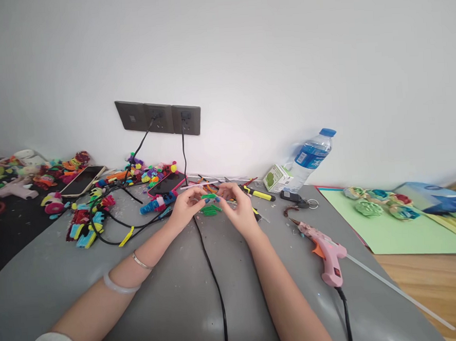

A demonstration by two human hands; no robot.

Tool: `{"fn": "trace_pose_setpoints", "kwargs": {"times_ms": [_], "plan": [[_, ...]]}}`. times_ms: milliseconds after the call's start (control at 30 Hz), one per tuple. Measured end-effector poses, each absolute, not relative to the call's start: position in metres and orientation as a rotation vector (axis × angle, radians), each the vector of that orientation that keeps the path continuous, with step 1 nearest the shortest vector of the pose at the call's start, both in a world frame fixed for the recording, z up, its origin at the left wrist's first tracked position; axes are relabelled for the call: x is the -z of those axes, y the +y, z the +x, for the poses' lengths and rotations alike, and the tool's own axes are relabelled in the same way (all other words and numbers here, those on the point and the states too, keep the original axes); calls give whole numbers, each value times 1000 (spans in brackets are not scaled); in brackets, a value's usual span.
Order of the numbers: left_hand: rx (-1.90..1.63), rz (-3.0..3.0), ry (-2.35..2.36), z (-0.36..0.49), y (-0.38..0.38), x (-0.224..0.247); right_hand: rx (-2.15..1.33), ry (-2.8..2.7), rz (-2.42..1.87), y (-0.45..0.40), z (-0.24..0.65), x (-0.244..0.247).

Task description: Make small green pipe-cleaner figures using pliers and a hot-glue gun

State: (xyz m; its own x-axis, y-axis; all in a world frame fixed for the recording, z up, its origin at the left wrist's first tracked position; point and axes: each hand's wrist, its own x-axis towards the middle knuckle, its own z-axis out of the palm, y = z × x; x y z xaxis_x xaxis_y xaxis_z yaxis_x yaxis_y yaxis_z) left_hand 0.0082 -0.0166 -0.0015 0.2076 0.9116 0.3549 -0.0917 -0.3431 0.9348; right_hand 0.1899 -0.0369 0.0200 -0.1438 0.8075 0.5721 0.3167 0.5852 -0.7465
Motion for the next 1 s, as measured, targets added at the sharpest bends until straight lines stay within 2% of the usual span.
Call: {"fn": "trace_pose_setpoints", "kwargs": {"times_ms": [200, 333, 533, 600, 700, 1000], "plan": [[-1279, 1515, 806, 9, -18, 1, -517, -1593, -1156, -72, 218, -64], [-1309, 1444, 758, 10, -16, 3, -418, -1389, -1526, -117, 257, -78], [-1282, 1361, 718, 10, -15, 4, -225, -960, -2313, -173, 339, -36], [-1281, 1383, 717, 10, -16, 3, -379, -882, -2468, -184, 357, -18], [-1253, 1396, 711, 10, -16, 3, -514, -943, -2479, -191, 364, -4], [-1233, 896, 674, 11, -14, -1, -416, -1242, -2523, -175, 342, -14]]}}
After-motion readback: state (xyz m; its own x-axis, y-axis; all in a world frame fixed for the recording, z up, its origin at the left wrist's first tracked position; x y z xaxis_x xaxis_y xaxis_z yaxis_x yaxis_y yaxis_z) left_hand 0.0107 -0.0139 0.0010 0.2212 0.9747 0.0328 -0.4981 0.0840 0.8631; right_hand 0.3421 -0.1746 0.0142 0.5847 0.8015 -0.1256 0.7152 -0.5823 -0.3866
